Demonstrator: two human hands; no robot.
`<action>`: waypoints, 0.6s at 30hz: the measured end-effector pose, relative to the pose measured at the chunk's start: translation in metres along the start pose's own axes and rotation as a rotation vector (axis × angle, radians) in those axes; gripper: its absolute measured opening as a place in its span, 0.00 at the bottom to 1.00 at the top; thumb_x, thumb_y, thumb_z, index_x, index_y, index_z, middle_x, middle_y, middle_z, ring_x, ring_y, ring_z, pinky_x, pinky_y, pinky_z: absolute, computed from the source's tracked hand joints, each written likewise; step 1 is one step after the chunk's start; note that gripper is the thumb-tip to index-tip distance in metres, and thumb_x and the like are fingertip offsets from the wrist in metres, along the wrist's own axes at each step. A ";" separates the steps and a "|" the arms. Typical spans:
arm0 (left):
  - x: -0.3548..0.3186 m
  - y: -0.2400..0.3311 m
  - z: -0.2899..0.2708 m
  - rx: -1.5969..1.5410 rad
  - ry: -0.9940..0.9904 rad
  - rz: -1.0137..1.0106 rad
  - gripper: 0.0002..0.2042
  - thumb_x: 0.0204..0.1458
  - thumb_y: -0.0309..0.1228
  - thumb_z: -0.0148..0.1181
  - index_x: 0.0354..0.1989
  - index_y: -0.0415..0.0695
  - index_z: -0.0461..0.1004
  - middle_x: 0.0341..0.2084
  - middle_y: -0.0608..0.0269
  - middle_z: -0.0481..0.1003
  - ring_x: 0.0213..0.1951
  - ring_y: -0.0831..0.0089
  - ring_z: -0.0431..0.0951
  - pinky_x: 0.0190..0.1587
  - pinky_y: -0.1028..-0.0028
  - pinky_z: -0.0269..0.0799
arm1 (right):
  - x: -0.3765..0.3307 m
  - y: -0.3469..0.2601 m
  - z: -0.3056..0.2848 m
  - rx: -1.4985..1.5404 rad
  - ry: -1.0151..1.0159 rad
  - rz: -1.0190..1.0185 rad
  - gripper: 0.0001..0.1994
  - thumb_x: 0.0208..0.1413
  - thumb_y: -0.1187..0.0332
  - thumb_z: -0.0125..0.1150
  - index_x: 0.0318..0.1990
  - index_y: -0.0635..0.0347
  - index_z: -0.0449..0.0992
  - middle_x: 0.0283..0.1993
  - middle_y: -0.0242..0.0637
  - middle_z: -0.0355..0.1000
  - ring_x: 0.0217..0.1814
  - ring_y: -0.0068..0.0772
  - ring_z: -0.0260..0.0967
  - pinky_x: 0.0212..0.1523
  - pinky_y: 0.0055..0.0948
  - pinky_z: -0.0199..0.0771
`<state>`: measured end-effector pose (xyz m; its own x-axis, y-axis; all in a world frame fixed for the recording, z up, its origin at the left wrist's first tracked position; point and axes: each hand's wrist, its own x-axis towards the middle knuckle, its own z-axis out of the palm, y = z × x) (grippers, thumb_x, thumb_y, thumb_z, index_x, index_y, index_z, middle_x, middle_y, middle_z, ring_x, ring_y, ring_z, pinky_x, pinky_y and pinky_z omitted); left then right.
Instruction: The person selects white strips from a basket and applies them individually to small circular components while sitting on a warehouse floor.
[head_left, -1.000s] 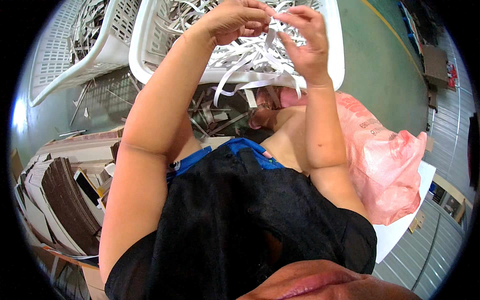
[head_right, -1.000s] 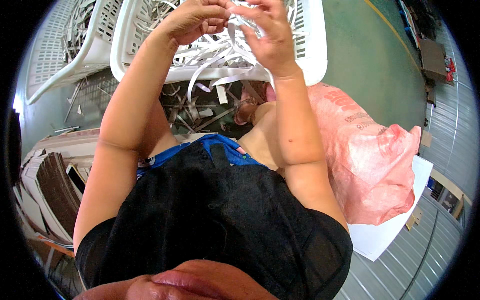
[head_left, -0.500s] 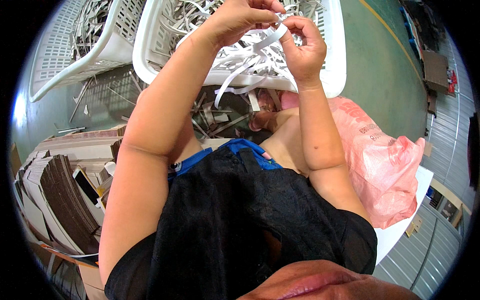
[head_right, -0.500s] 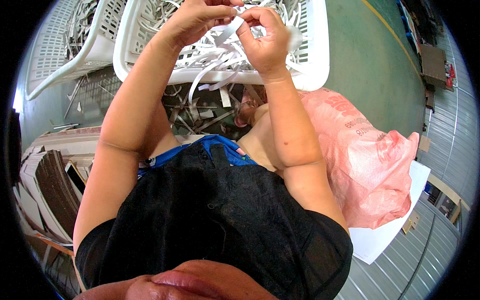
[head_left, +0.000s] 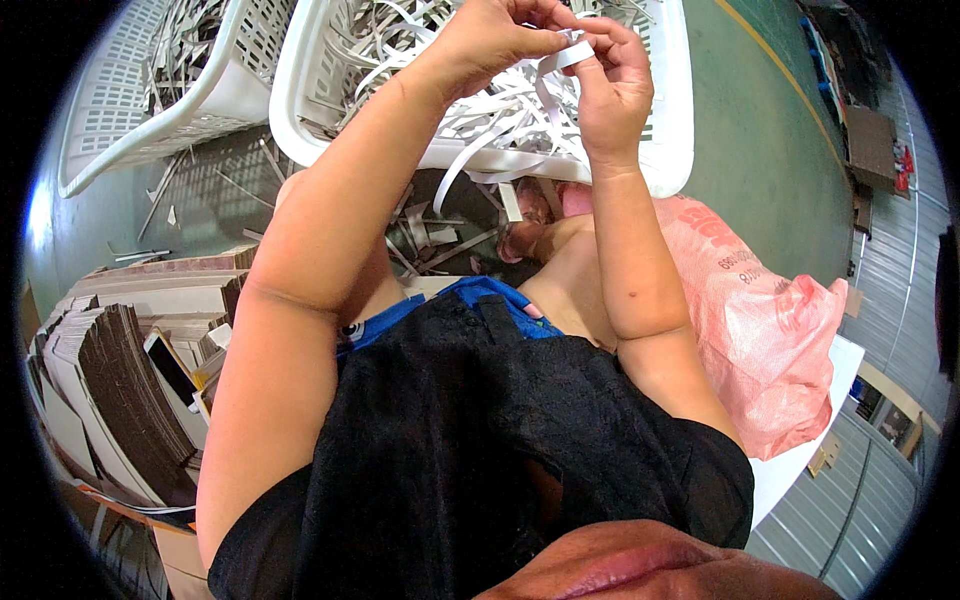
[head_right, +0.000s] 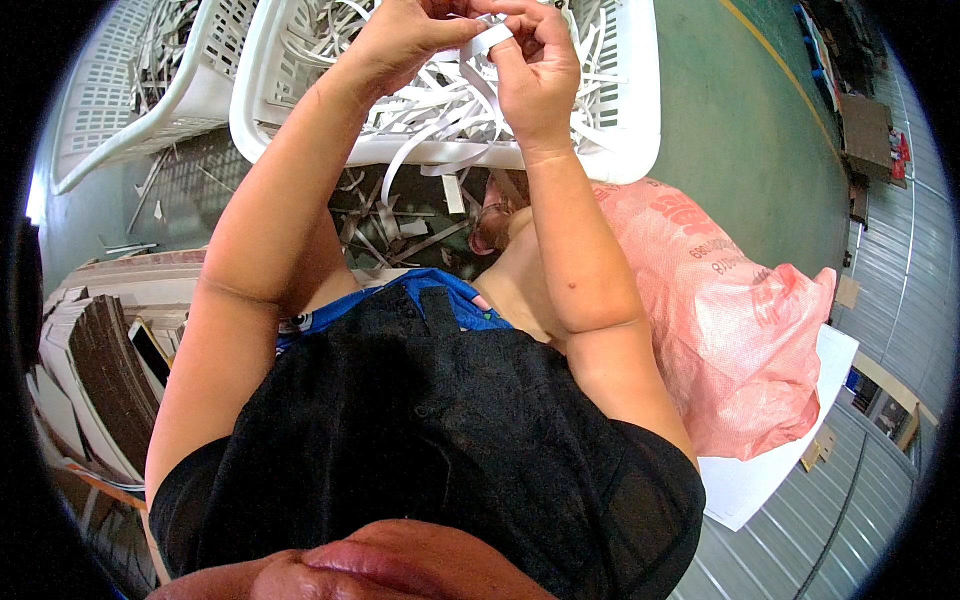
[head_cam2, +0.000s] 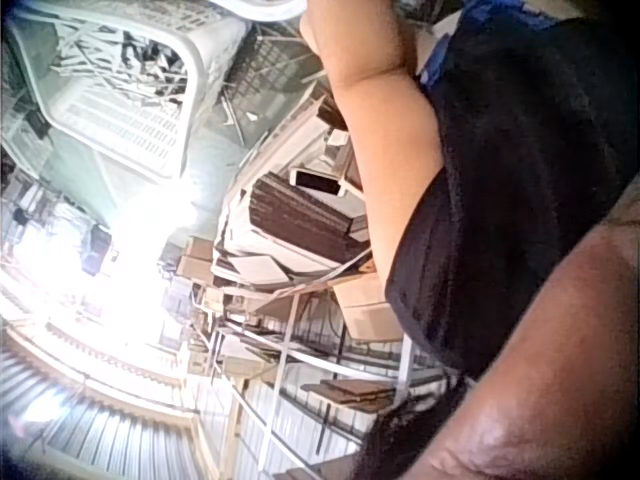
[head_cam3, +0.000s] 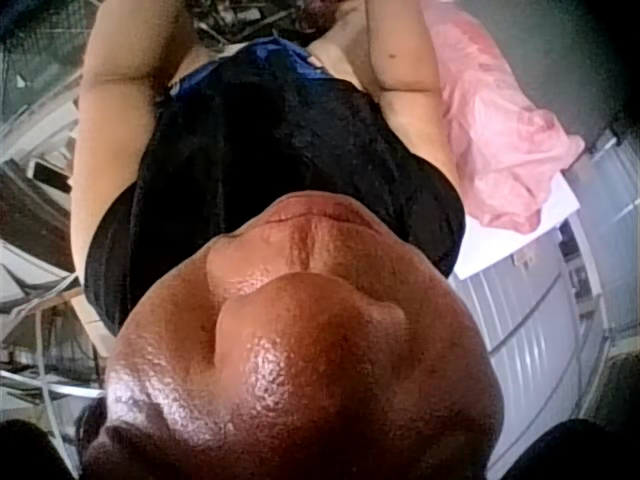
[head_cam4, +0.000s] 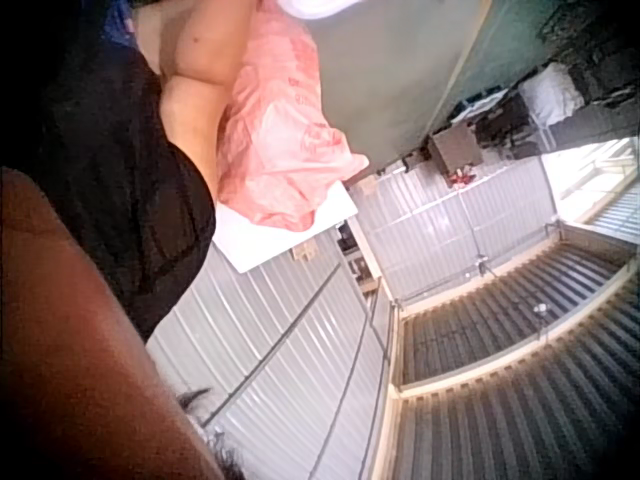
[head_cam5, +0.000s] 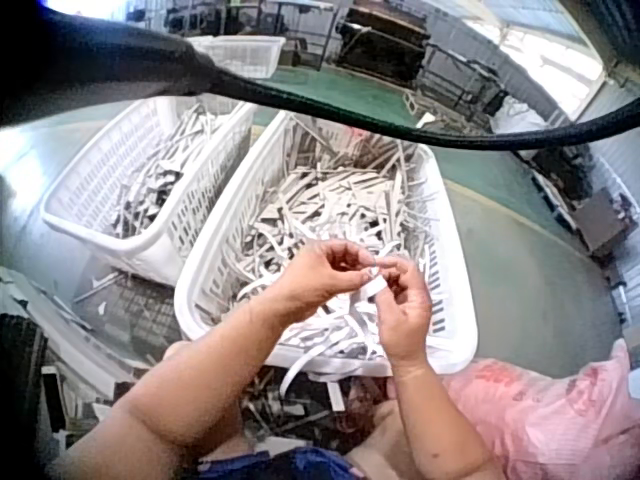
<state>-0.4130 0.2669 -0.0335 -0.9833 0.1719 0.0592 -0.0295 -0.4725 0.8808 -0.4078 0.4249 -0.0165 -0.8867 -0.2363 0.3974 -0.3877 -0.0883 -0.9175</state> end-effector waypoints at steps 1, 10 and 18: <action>0.000 0.001 0.000 0.013 -0.018 0.004 0.09 0.48 0.23 0.66 0.38 0.39 0.76 0.30 0.69 0.76 0.31 0.81 0.74 0.36 0.82 0.70 | 0.000 0.002 -0.003 -0.047 -0.038 -0.027 0.05 0.56 0.78 0.56 0.40 0.64 0.73 0.38 0.33 0.73 0.37 0.20 0.70 0.39 0.21 0.73; -0.003 0.013 -0.013 -0.044 -0.098 -0.216 0.09 0.46 0.23 0.65 0.37 0.40 0.76 0.28 0.68 0.76 0.28 0.81 0.74 0.31 0.82 0.69 | 0.004 -0.004 -0.021 -0.299 -0.266 -0.165 0.11 0.46 0.78 0.66 0.38 0.59 0.76 0.36 0.30 0.75 0.37 0.21 0.73 0.42 0.21 0.74; 0.000 0.010 -0.018 -0.057 -0.141 -0.218 0.09 0.47 0.21 0.63 0.38 0.39 0.76 0.29 0.67 0.77 0.30 0.81 0.75 0.34 0.82 0.71 | 0.000 -0.012 -0.020 -0.347 -0.203 -0.155 0.10 0.47 0.73 0.70 0.36 0.61 0.77 0.34 0.31 0.77 0.35 0.20 0.74 0.39 0.20 0.75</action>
<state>-0.4164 0.2467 -0.0332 -0.9179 0.3922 -0.0608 -0.2523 -0.4584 0.8521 -0.4082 0.4448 -0.0053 -0.7572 -0.4342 0.4880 -0.6050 0.1844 -0.7746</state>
